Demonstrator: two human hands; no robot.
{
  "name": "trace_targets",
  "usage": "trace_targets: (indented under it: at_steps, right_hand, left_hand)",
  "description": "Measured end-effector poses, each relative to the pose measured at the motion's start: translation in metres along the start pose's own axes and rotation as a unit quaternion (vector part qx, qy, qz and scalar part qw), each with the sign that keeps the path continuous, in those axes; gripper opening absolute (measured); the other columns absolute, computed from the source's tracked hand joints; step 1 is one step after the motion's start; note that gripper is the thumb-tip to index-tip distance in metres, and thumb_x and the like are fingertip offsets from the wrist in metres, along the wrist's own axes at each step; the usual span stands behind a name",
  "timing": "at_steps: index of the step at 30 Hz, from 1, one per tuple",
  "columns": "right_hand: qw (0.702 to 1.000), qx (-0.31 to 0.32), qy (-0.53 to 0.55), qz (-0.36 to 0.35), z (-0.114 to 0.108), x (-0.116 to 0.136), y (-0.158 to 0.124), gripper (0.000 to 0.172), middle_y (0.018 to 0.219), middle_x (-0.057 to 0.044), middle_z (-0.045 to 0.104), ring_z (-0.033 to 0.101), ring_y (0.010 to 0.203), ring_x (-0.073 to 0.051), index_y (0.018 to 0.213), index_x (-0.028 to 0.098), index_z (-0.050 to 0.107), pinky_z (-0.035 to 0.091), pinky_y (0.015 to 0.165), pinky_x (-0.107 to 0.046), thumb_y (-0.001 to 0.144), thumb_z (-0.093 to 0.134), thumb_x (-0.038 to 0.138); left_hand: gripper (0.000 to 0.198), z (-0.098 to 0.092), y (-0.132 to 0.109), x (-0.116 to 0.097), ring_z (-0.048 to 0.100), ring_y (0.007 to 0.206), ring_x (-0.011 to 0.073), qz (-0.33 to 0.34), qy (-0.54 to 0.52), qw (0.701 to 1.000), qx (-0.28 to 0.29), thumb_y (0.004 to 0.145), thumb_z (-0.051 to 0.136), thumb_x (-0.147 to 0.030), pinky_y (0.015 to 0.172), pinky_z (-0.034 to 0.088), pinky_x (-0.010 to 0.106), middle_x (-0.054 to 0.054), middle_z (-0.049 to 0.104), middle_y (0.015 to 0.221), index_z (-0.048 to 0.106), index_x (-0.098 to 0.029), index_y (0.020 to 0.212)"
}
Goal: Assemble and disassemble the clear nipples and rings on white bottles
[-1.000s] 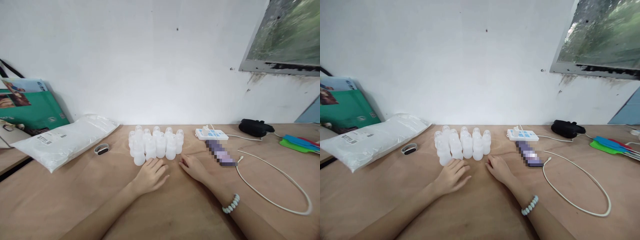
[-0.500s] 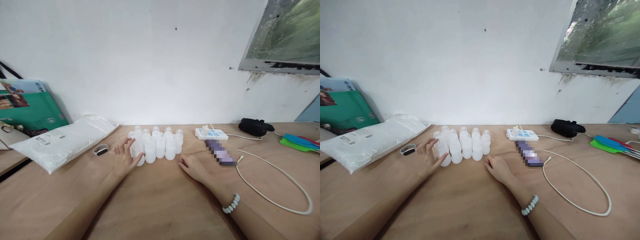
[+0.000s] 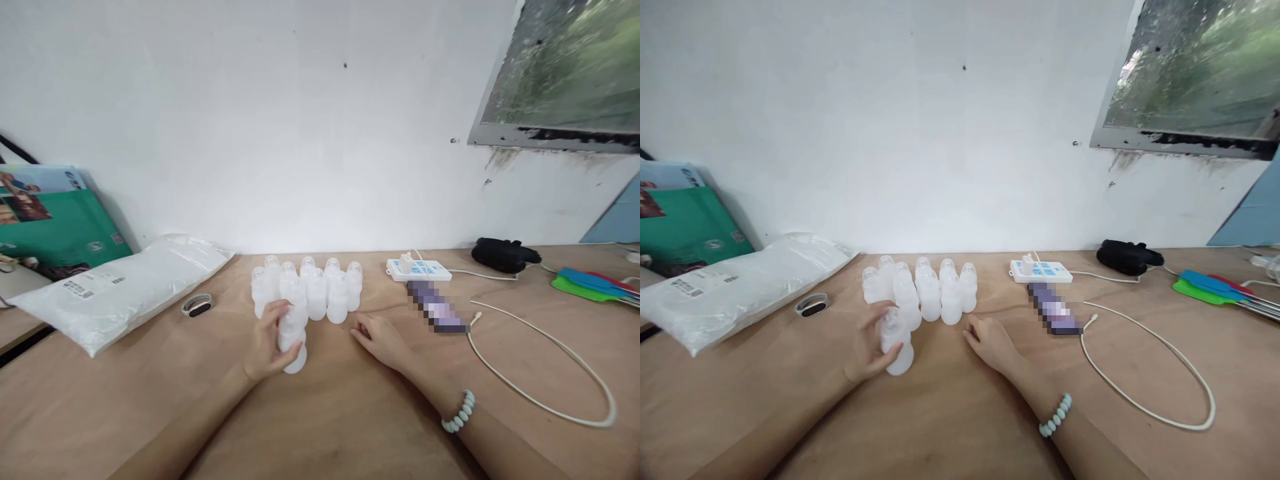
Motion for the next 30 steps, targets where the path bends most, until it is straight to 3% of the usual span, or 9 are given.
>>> trace_targets:
  at_steps: [3,5,7,9,12,16,21,24,30]
  right_hand:
    - [0.997,-0.031,0.057,-0.034,-0.001,0.022,-0.006,0.02,0.068,0.0,0.06,0.057,0.062,-0.017,0.08,0.021,0.05,0.037,0.059,-0.027,0.096,0.043,0.028]
    - [0.993,-0.063,0.089,-0.052,-0.005,0.037,-0.013,0.027,0.074,-0.001,0.062,0.06,0.067,-0.017,0.094,0.021,0.053,0.041,0.062,-0.027,0.101,0.03,0.034]
    - [0.983,-0.105,0.13,-0.08,-0.012,0.051,-0.021,0.034,0.072,-0.001,0.06,0.058,0.065,-0.017,0.105,0.021,0.053,0.042,0.061,-0.028,0.103,0.024,0.039]
    - [0.965,-0.153,0.167,-0.13,-0.022,0.064,-0.03,0.038,0.068,0.0,0.055,0.055,0.06,-0.017,0.108,0.02,0.055,0.041,0.058,-0.029,0.102,0.027,0.045]
    - [0.943,-0.208,0.188,-0.178,-0.036,0.075,-0.04,0.038,0.065,0.001,0.052,0.05,0.056,-0.016,0.103,0.02,0.06,0.038,0.055,-0.029,0.101,0.033,0.047]
    - [0.928,-0.248,0.199,-0.192,-0.051,0.078,-0.042,0.046,0.057,0.003,0.045,0.043,0.048,-0.014,0.095,0.02,0.061,0.032,0.047,-0.027,0.101,0.028,0.05]
    - [0.939,-0.264,0.061,-0.212,-0.051,0.08,-0.038,0.045,0.056,0.002,0.049,0.046,0.048,-0.014,0.083,0.019,0.057,0.034,0.05,-0.028,0.087,0.051,0.064]
    - [0.96,-0.234,0.017,-0.155,-0.037,0.068,-0.029,0.037,0.06,0.0,0.058,0.053,0.054,-0.016,0.076,0.021,0.053,0.037,0.055,-0.028,0.085,0.057,0.056]
    - [0.987,-0.146,0.06,-0.032,-0.015,0.047,-0.02,0.027,0.06,0.0,0.06,0.055,0.054,-0.016,0.075,0.022,0.049,0.035,0.054,-0.026,0.087,0.053,0.045]
  left_hand:
    - [0.061,0.024,-0.002,-0.026,0.062,0.107,0.0287,-0.008,-0.016,0.998,0.059,0.089,0.056,-0.032,0.087,0.052,0.042,0.014,0.058,0.12,0.028,-0.02,0.142]
    - [0.064,0.051,-0.005,-0.038,0.059,0.112,0.0295,-0.043,-0.059,0.978,0.194,0.087,0.059,-0.033,0.093,0.049,0.042,0.014,0.058,0.128,0.029,-0.021,0.143]
    - [0.053,0.072,-0.011,-0.048,0.061,0.106,0.0283,-0.063,-0.095,0.944,0.311,0.082,0.065,-0.032,0.092,0.049,0.04,0.01,0.063,0.122,0.044,-0.021,0.13]
    - [0.029,0.081,-0.015,-0.052,0.063,0.093,0.0248,-0.086,-0.117,0.922,0.359,0.08,0.065,-0.029,0.082,0.049,0.035,0.006,0.067,0.104,0.054,-0.021,0.105]
    - [0.016,0.085,-0.015,-0.051,0.061,0.081,0.021,-0.118,-0.112,0.918,0.362,0.077,0.064,-0.026,0.071,0.047,0.029,0.001,0.064,0.087,0.05,-0.021,0.083]
    - [0.02,0.082,-0.014,-0.043,0.062,0.079,0.0213,-0.159,-0.027,0.923,0.349,0.072,0.064,-0.024,0.067,0.044,0.028,0.001,0.065,0.084,0.046,-0.021,0.077]
    - [0.016,0.076,-0.012,-0.038,0.063,0.073,0.0242,-0.184,0.044,0.923,0.336,0.071,0.062,-0.025,0.065,0.041,0.031,0.002,0.066,0.079,0.049,-0.021,0.081]
    - [0.019,0.073,-0.011,-0.033,0.064,0.073,0.0257,-0.191,0.081,0.922,0.328,0.067,0.06,-0.019,0.064,0.041,0.032,0.002,0.069,0.08,0.051,-0.021,0.083]
    - [0.013,0.069,-0.011,-0.027,0.065,0.081,0.027,-0.182,0.133,0.923,0.311,0.07,0.058,-0.017,0.069,0.045,0.034,0.004,0.07,0.085,0.052,-0.021,0.08]
Point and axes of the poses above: each hand's wrist, its own y-axis towards the middle knuckle, its own z-axis out of the palm, x = y × z, the point moved 8 cm from there along y, towards the middle knuckle
